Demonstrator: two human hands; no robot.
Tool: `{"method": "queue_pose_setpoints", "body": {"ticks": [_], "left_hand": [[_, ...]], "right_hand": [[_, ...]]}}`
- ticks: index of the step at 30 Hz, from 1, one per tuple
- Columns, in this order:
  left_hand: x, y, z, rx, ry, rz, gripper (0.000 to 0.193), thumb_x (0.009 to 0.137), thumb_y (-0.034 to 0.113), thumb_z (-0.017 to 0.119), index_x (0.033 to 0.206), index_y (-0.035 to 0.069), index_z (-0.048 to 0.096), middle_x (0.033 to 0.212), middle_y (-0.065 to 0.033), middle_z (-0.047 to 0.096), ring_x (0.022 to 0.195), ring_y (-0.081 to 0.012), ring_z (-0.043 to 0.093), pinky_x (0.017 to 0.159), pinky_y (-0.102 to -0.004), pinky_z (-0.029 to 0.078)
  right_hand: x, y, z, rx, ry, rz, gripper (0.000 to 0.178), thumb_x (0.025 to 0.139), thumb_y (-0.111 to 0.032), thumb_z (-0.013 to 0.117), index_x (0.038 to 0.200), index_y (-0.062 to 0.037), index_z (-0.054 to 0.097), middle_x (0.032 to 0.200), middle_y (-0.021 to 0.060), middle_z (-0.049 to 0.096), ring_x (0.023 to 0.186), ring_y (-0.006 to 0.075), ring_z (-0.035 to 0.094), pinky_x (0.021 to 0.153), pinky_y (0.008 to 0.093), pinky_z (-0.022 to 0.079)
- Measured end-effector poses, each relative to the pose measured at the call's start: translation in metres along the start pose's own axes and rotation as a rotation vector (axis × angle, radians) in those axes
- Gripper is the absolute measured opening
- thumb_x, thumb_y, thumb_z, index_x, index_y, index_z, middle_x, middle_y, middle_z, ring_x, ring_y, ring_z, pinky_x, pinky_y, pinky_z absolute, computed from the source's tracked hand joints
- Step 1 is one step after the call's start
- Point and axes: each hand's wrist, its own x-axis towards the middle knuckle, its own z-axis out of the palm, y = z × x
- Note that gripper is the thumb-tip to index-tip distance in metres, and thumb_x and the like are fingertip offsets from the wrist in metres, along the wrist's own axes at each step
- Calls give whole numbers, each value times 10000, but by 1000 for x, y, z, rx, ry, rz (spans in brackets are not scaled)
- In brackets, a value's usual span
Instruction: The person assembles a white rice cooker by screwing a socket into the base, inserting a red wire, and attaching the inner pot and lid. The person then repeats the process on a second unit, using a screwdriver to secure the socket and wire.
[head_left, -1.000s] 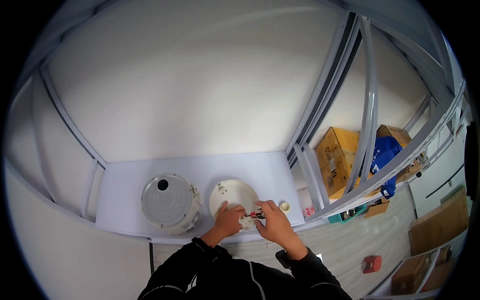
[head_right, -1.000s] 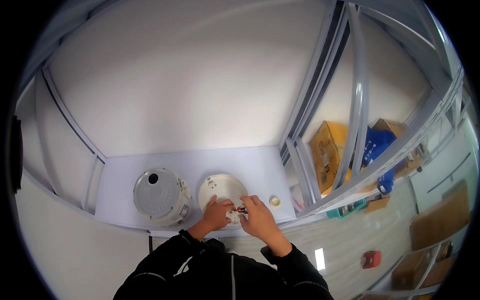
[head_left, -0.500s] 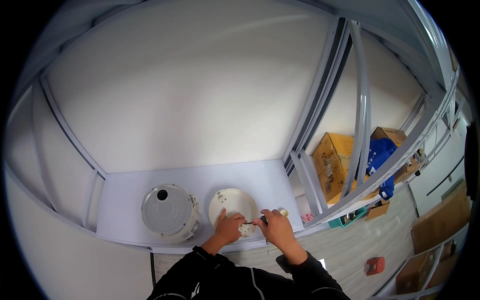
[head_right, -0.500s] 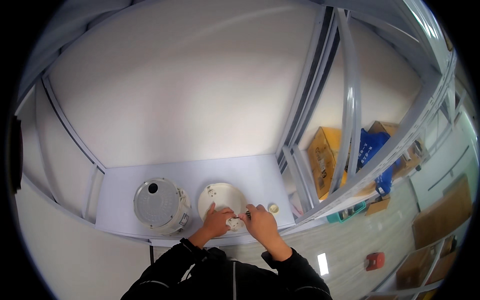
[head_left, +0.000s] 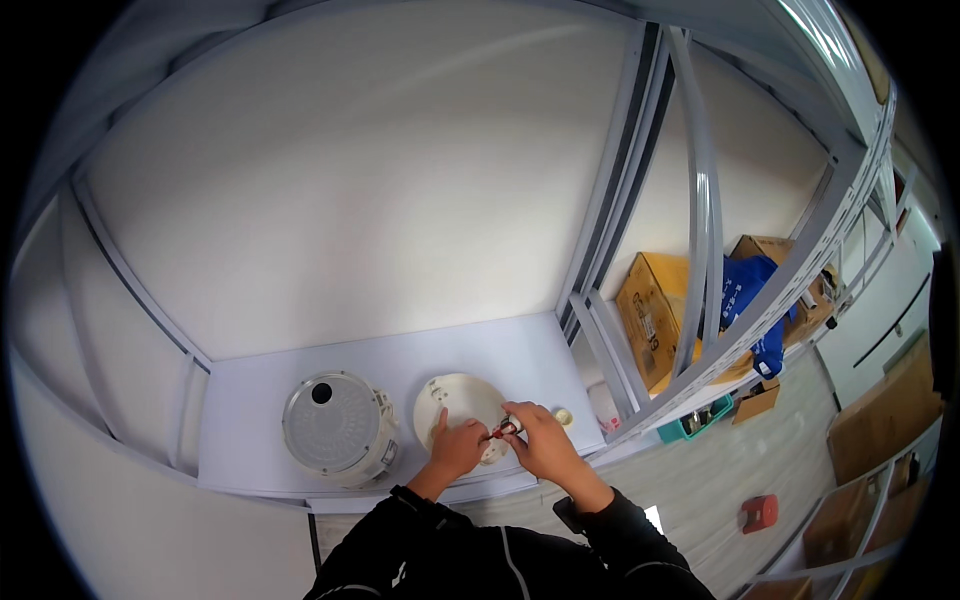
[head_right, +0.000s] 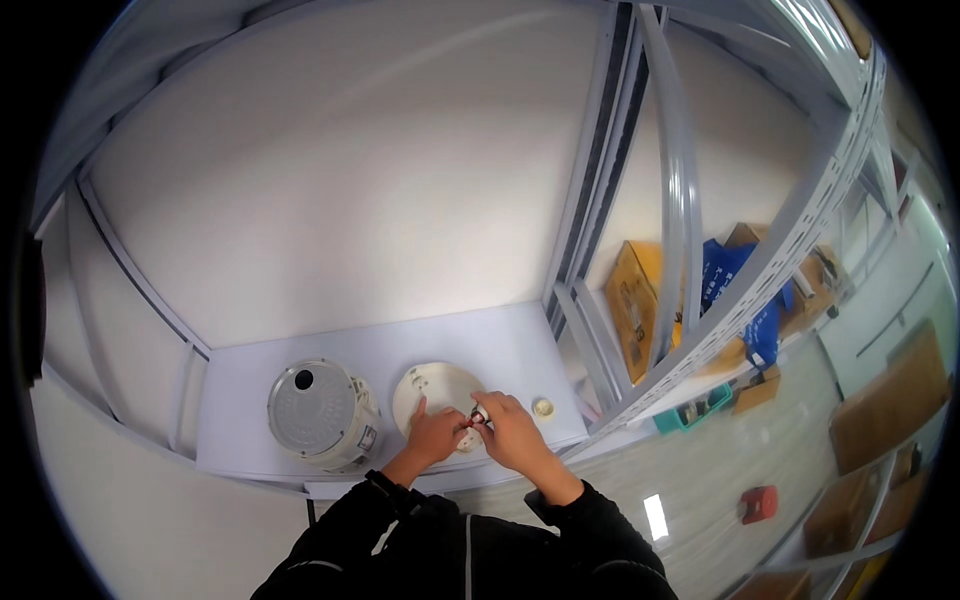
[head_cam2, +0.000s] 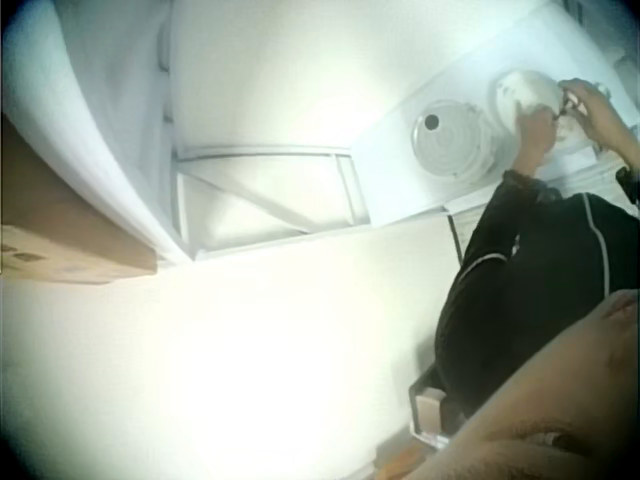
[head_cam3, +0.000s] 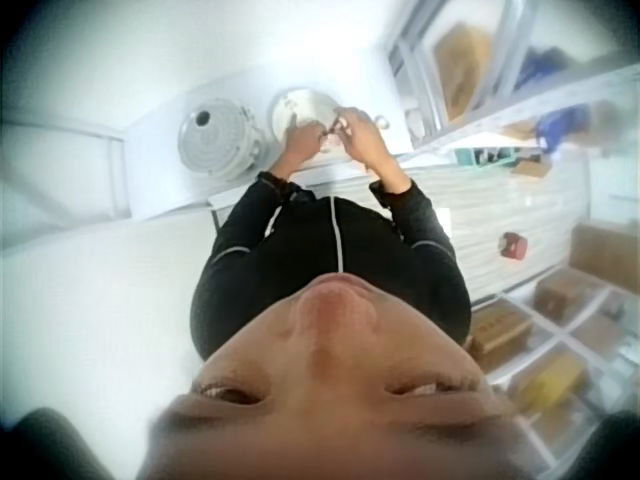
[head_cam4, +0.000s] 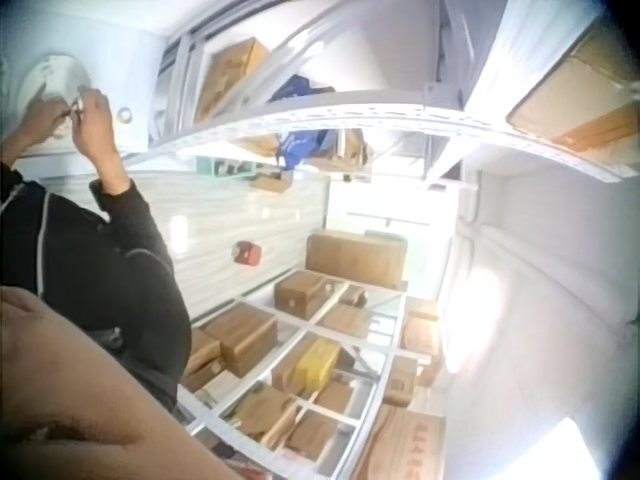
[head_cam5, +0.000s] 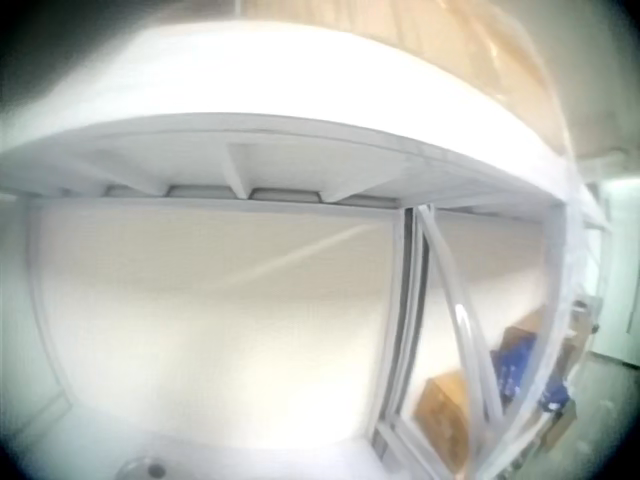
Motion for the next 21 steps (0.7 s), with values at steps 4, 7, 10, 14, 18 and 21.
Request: {"method": "queue_pose_setpoints", "body": {"ticks": [4, 7, 10, 14, 18, 21], "left_hand": [[1, -1, 10, 51, 116, 66, 123, 933, 236, 750, 1038, 174, 760, 1004, -10, 732, 962, -261, 724, 1291, -605, 200], [2, 1, 14, 134, 160, 92, 125, 927, 228, 752, 1028, 156, 753, 1008, -28, 721, 965, -258, 724, 1274, -592, 258], [4, 2, 17, 201, 225, 126, 96, 917, 229, 749, 964, 146, 738, 968, -28, 702, 983, -253, 719, 1265, -570, 282], [3, 4, 9, 258, 222, 152, 109, 922, 239, 755, 976, 146, 738, 976, -31, 691, 1012, -250, 710, 1246, -570, 313], [1, 2, 8, 257, 261, 163, 124, 928, 245, 757, 992, 142, 726, 999, -32, 680, 1057, -257, 692, 1234, -558, 339], [4, 16, -6, 169, 257, 166, 152, 920, 225, 762, 1018, 120, 711, 1030, -56, 681, 1064, -295, 675, 1158, -536, 407]], "right_hand": [[-2, 5, 1, 2, -6, 26, 534, 866, -32, 816, 1360, -30, 616, 1171, 197, 698, 1106, 436, 657, 937, 480, 537], [-2, 5, 1, 10, 9, 42, 557, 865, -59, 834, 1375, -32, 612, 1183, 192, 701, 1115, 433, 658, 944, 478, 537], [1, 6, 1, 10, 57, 39, 576, 867, -74, 840, 1392, -28, 609, 1196, 185, 707, 1123, 427, 661, 959, 474, 536], [2, 6, -4, 16, 89, 68, 570, 871, -58, 828, 1396, -22, 608, 1183, 183, 710, 1123, 417, 669, 967, 465, 535], [3, 8, -10, 85, 176, 94, 553, 880, -57, 799, 1394, -9, 599, 1148, 202, 690, 1091, 434, 654, 936, 474, 534], [4, 4, -23, 90, 287, 96, 535, 882, -63, 805, 1377, -5, 611, 1117, 200, 691, 1036, 430, 668, 912, 461, 543]]}}
